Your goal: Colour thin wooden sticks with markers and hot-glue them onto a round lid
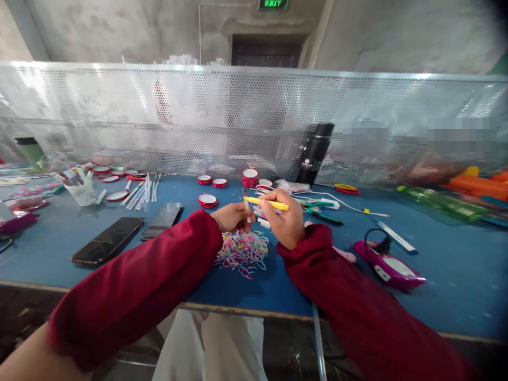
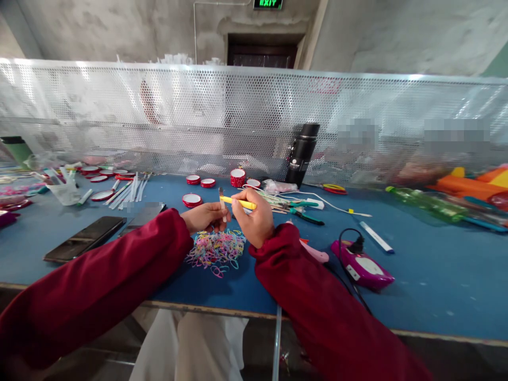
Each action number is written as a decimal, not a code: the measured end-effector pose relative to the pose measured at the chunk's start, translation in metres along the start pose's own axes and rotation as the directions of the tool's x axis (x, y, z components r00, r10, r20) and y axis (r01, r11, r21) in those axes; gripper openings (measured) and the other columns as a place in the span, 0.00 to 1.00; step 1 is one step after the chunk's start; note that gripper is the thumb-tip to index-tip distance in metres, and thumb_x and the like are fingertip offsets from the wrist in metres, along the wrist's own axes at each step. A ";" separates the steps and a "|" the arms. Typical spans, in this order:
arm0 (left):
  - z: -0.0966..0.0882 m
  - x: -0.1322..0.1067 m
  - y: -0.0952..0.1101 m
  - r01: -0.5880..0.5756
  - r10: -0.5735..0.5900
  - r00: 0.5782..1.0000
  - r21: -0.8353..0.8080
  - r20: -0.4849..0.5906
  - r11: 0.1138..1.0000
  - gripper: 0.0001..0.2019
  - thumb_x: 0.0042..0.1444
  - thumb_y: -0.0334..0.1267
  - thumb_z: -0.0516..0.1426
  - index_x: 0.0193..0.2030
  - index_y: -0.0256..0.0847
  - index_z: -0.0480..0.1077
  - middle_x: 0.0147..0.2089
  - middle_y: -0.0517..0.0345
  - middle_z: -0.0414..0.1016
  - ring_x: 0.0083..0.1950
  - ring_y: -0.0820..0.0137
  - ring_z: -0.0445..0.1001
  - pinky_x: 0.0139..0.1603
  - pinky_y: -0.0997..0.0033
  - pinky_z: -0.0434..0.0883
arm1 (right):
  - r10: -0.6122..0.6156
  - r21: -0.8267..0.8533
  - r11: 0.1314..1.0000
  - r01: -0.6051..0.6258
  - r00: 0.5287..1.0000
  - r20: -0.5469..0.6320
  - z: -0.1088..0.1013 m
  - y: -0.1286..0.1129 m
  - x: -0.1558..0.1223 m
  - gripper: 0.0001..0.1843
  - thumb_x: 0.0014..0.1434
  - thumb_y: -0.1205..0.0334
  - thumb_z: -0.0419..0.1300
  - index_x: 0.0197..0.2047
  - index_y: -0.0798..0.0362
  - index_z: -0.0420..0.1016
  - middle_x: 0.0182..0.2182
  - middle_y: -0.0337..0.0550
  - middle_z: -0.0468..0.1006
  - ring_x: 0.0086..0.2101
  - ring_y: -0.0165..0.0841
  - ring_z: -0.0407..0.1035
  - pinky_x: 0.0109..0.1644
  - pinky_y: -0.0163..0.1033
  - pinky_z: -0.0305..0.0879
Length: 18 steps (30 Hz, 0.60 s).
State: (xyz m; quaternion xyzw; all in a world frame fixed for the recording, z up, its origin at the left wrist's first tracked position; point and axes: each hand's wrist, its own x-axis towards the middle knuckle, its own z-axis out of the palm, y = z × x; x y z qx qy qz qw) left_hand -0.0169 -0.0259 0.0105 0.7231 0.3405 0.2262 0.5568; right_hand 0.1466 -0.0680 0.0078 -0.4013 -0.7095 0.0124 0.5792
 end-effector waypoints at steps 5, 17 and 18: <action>0.000 0.000 0.000 0.005 -0.005 1.000 0.003 -0.001 1.000 0.10 0.63 0.40 0.46 0.34 0.38 0.62 0.23 0.61 0.68 0.20 0.79 0.64 0.18 0.81 0.55 | -0.005 0.006 1.000 0.005 1.000 -0.004 0.000 0.000 0.001 0.05 0.59 0.59 0.57 0.34 0.50 0.71 0.29 0.39 0.76 0.28 0.33 0.69 0.34 0.39 0.67; 0.000 -0.003 0.003 0.012 -0.012 1.000 -0.007 -0.014 1.000 0.11 0.63 0.38 0.44 0.34 0.38 0.62 0.23 0.61 0.67 0.20 0.79 0.63 0.18 0.81 0.54 | -0.029 -0.040 0.999 0.027 0.998 -0.050 -0.002 0.001 0.003 0.04 0.59 0.61 0.57 0.33 0.50 0.71 0.28 0.39 0.76 0.29 0.33 0.70 0.34 0.39 0.65; 0.000 -0.003 0.004 0.013 -0.013 1.000 -0.008 -0.014 1.000 0.11 0.63 0.38 0.44 0.34 0.38 0.63 0.23 0.61 0.67 0.20 0.79 0.63 0.18 0.81 0.54 | -0.028 -0.034 0.999 0.027 0.998 -0.049 -0.002 0.001 0.003 0.04 0.59 0.61 0.57 0.33 0.50 0.71 0.28 0.39 0.76 0.29 0.33 0.70 0.34 0.39 0.65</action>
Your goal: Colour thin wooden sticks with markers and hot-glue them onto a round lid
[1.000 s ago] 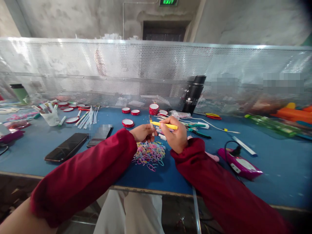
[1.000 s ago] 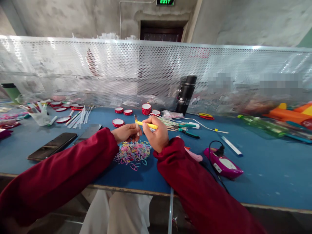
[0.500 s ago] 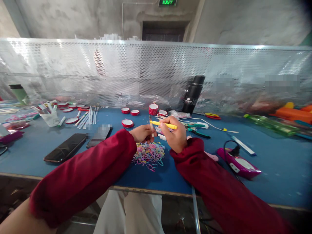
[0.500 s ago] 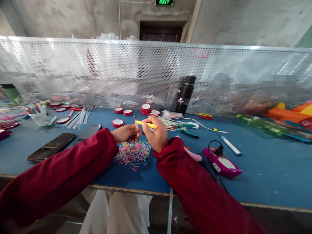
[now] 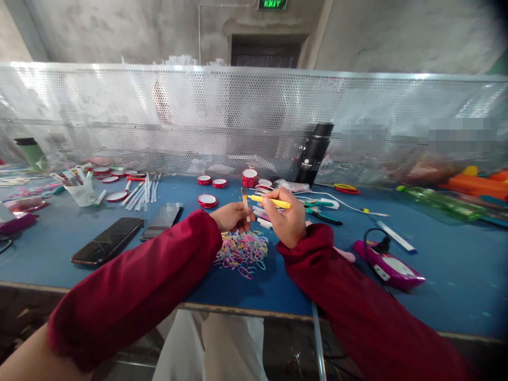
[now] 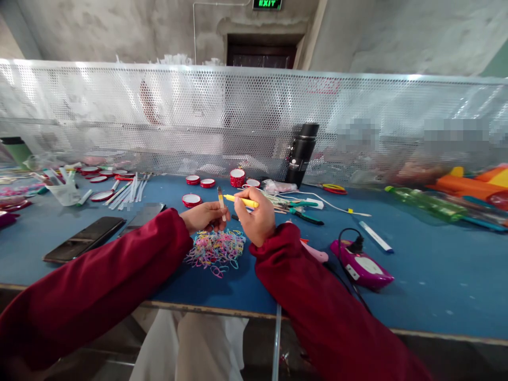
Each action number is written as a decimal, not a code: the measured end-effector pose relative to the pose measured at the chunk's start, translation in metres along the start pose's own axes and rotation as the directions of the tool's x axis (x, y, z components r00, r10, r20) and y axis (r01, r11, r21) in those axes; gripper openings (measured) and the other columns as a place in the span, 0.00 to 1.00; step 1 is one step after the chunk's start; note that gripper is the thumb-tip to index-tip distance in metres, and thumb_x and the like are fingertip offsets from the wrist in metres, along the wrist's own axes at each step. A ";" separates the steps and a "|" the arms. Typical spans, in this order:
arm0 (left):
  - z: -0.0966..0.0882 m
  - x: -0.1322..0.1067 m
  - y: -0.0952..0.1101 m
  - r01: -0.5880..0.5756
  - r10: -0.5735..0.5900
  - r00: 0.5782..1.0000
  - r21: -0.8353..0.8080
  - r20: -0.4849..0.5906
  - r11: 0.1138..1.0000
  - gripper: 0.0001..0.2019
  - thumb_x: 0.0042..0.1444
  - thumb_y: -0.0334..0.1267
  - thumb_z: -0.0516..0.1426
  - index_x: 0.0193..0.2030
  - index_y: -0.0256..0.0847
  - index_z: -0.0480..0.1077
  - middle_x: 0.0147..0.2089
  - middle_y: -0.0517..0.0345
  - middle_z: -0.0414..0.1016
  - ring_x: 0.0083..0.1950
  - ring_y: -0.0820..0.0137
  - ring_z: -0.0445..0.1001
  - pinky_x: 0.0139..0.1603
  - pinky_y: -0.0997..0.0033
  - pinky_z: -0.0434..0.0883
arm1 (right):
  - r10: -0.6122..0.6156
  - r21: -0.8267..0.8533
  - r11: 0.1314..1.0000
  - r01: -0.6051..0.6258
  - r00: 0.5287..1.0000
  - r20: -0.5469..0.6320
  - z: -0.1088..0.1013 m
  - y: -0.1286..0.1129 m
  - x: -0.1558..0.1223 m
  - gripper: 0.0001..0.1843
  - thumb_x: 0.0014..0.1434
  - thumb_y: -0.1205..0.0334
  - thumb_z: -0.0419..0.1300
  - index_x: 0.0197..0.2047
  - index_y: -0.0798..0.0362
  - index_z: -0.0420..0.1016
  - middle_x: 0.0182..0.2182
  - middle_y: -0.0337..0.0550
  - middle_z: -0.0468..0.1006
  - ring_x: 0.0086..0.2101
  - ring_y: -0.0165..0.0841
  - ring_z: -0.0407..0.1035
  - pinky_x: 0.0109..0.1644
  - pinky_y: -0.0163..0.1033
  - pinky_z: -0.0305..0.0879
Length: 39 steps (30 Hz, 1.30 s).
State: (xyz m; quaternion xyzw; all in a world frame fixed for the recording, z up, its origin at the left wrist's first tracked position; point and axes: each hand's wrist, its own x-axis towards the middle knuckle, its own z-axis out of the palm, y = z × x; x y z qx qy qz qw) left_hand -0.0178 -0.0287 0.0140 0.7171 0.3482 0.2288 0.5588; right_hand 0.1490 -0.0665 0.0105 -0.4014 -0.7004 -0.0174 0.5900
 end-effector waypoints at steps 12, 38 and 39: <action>0.000 0.001 -0.001 0.024 -0.024 1.000 0.001 -0.002 1.000 0.10 0.62 0.39 0.46 0.34 0.38 0.63 0.23 0.61 0.68 0.20 0.78 0.64 0.19 0.79 0.54 | -0.029 0.015 0.999 0.029 1.000 -0.009 0.000 0.001 -0.001 0.04 0.59 0.61 0.58 0.34 0.50 0.71 0.30 0.39 0.76 0.30 0.33 0.71 0.35 0.39 0.67; 0.000 0.001 0.001 0.024 -0.024 1.000 0.012 0.000 1.000 0.10 0.62 0.38 0.45 0.34 0.38 0.63 0.23 0.61 0.68 0.20 0.79 0.64 0.19 0.80 0.54 | -0.039 0.002 0.999 0.039 0.999 -0.002 0.001 0.001 0.000 0.03 0.59 0.62 0.58 0.34 0.50 0.71 0.29 0.38 0.76 0.30 0.32 0.70 0.34 0.38 0.66; 0.000 0.001 0.000 0.022 -0.022 1.000 0.012 0.001 1.000 0.10 0.62 0.38 0.45 0.34 0.38 0.63 0.24 0.61 0.68 0.20 0.79 0.64 0.19 0.80 0.54 | -0.042 0.002 0.999 0.042 0.999 -0.002 0.000 0.001 0.000 0.03 0.59 0.62 0.58 0.34 0.50 0.71 0.29 0.38 0.76 0.30 0.32 0.70 0.34 0.38 0.66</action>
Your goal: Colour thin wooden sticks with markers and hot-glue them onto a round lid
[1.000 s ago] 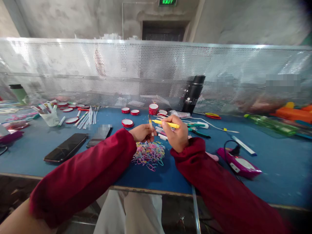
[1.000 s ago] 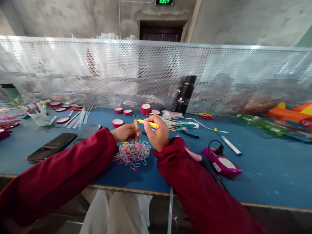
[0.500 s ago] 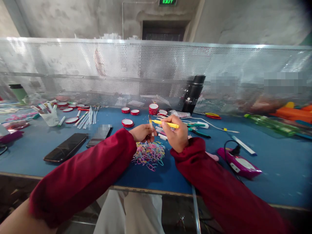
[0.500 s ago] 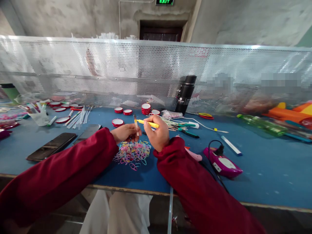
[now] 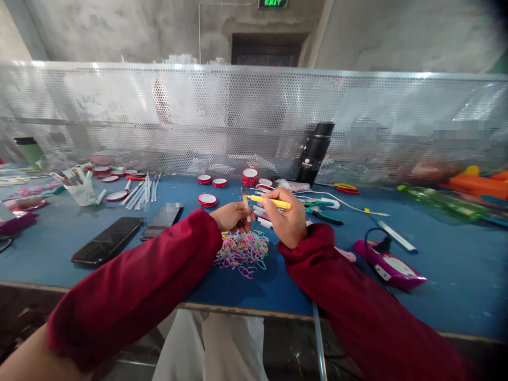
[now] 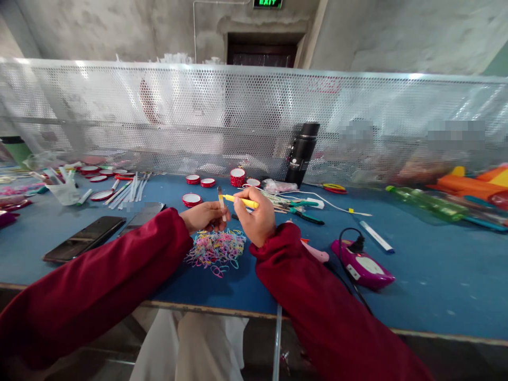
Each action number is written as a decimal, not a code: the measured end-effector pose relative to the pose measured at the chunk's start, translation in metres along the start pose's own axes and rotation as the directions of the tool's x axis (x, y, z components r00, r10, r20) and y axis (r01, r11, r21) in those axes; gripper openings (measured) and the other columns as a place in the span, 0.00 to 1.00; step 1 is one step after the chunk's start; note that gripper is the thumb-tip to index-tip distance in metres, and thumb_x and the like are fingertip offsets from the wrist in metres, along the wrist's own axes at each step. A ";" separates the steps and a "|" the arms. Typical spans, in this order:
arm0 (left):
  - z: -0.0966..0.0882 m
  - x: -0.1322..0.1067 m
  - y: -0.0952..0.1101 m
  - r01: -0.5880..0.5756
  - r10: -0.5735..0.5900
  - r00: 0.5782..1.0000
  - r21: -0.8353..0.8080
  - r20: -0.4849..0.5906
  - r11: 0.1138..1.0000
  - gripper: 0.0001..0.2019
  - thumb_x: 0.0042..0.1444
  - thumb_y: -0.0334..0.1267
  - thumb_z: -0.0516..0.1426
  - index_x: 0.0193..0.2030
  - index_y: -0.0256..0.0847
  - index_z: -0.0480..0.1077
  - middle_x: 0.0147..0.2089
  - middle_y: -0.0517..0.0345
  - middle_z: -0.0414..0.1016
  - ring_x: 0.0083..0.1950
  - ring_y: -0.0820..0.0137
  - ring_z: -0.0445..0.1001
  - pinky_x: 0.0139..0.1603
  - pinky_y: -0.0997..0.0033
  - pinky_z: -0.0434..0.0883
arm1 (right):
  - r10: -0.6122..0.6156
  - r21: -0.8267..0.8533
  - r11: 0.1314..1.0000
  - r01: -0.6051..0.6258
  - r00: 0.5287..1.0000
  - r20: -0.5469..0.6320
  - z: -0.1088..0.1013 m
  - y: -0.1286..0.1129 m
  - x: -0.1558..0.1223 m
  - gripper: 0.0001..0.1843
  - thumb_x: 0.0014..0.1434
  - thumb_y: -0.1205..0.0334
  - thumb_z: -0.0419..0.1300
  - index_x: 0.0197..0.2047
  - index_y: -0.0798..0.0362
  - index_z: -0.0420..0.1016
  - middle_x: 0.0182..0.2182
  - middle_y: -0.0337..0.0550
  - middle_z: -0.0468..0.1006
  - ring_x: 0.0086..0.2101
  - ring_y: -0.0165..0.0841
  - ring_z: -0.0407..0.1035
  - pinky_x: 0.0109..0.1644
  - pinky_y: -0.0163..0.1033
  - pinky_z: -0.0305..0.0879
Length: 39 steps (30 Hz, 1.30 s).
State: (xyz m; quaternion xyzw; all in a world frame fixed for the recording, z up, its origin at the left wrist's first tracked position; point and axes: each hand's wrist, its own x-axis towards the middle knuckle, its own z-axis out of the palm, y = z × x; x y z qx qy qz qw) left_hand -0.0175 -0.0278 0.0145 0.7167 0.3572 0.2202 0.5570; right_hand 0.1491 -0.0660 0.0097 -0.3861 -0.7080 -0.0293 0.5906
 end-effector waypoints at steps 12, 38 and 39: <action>0.000 0.000 0.000 0.000 0.000 1.000 0.006 0.006 1.000 0.10 0.62 0.39 0.45 0.34 0.38 0.63 0.24 0.61 0.68 0.20 0.79 0.64 0.19 0.81 0.54 | 0.013 0.014 1.000 -0.013 1.000 0.009 0.000 0.001 -0.001 0.03 0.58 0.62 0.58 0.34 0.51 0.71 0.30 0.38 0.76 0.30 0.33 0.71 0.35 0.38 0.66; -0.001 -0.001 0.001 -0.016 0.016 1.000 -0.018 -0.026 1.000 0.11 0.63 0.40 0.45 0.34 0.38 0.63 0.23 0.60 0.67 0.20 0.79 0.63 0.19 0.80 0.54 | 0.022 0.024 0.999 -0.022 1.000 0.015 -0.001 0.000 -0.001 0.04 0.59 0.61 0.57 0.33 0.50 0.71 0.29 0.39 0.76 0.30 0.33 0.71 0.35 0.39 0.66; -0.001 0.000 0.001 -0.014 0.013 1.000 -0.016 -0.025 1.000 0.11 0.63 0.40 0.46 0.34 0.38 0.63 0.23 0.60 0.67 0.20 0.79 0.63 0.19 0.80 0.54 | 0.022 0.025 0.999 -0.023 1.000 0.013 -0.001 0.000 -0.001 0.04 0.59 0.61 0.57 0.33 0.50 0.71 0.29 0.39 0.76 0.30 0.34 0.71 0.35 0.39 0.66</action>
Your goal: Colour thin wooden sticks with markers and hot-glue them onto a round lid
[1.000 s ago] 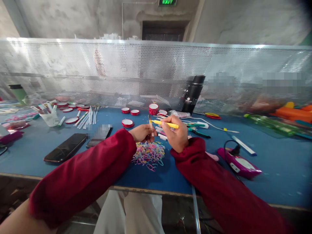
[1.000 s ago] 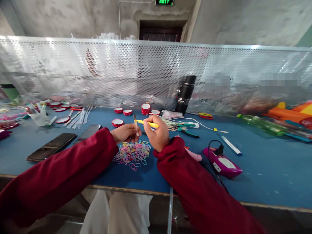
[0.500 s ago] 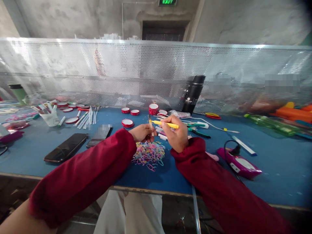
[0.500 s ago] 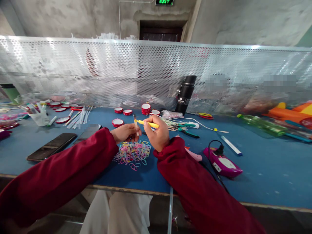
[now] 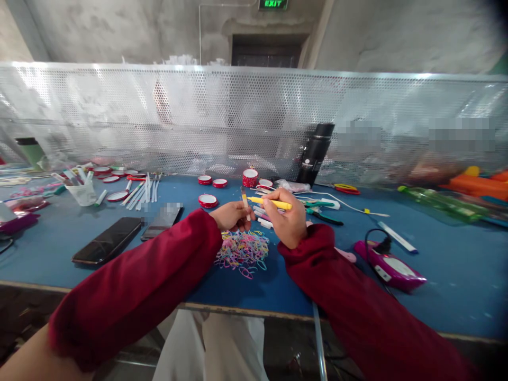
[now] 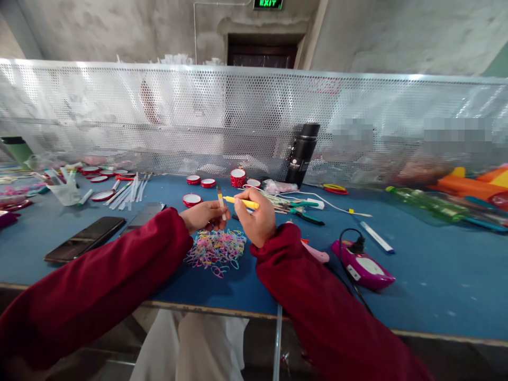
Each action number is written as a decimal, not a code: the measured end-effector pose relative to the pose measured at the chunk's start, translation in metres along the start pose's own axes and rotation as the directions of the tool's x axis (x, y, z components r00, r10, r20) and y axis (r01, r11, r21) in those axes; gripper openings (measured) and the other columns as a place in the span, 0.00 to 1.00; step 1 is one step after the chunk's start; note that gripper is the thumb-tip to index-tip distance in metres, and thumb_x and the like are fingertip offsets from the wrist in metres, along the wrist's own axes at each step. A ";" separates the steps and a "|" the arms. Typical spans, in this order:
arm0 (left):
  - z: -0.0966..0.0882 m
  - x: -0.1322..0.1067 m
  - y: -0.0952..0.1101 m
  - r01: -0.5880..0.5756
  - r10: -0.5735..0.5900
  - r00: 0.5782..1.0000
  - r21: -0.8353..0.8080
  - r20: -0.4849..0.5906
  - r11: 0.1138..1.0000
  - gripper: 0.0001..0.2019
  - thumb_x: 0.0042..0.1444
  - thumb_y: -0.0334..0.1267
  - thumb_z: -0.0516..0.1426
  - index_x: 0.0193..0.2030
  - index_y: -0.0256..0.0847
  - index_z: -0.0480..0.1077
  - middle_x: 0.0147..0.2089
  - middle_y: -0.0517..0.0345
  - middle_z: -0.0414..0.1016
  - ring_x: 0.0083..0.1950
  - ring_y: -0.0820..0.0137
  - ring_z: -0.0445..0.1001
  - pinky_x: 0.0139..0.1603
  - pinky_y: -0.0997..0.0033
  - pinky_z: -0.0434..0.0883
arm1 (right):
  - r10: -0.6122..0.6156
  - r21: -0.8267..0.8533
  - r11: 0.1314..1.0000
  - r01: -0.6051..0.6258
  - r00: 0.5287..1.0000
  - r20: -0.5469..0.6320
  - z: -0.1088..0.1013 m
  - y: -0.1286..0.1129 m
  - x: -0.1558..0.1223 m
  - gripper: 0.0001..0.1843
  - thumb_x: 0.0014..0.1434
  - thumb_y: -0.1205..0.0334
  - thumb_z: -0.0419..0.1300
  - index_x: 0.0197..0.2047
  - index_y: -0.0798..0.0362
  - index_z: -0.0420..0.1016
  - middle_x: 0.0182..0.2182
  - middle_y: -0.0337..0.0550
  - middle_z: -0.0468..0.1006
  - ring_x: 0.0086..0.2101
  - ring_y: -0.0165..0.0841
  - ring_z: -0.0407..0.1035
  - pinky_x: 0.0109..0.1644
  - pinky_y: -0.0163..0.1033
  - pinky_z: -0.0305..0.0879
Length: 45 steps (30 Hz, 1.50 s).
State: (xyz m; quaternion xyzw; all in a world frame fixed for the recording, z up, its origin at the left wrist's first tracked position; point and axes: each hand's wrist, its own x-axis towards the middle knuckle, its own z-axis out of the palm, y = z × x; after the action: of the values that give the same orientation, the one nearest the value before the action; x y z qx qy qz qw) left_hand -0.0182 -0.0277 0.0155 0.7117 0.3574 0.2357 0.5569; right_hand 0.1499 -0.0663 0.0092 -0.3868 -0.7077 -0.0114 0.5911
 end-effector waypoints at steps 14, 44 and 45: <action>0.000 0.001 -0.001 -0.006 0.006 1.000 0.009 0.004 1.000 0.11 0.63 0.41 0.46 0.34 0.38 0.63 0.23 0.61 0.67 0.20 0.79 0.63 0.19 0.80 0.54 | -0.002 -0.013 1.000 0.002 1.000 0.002 0.000 -0.002 -0.001 0.03 0.58 0.62 0.58 0.33 0.50 0.71 0.29 0.38 0.76 0.30 0.33 0.70 0.35 0.39 0.66; 0.001 0.000 0.000 0.005 -0.006 0.999 0.023 0.041 1.000 0.10 0.63 0.39 0.45 0.35 0.38 0.63 0.24 0.61 0.68 0.20 0.79 0.64 0.19 0.80 0.54 | 0.023 0.019 1.000 -0.022 1.000 -0.012 0.000 0.001 0.000 0.03 0.58 0.61 0.58 0.34 0.50 0.71 0.30 0.39 0.76 0.30 0.34 0.72 0.35 0.40 0.67; 0.001 0.000 0.000 0.006 -0.007 0.999 0.020 0.041 1.000 0.10 0.63 0.39 0.45 0.34 0.38 0.63 0.24 0.61 0.68 0.20 0.79 0.64 0.19 0.80 0.54 | 0.024 0.021 0.999 -0.024 1.000 -0.011 0.000 0.001 0.000 0.03 0.58 0.61 0.58 0.34 0.50 0.71 0.30 0.39 0.76 0.30 0.34 0.72 0.34 0.40 0.67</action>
State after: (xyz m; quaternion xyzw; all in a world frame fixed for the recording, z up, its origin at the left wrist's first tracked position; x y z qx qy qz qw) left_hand -0.0175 -0.0286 0.0149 0.7209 0.3507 0.2158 0.5575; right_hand 0.1504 -0.0660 0.0085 -0.3890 -0.6999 0.0011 0.5991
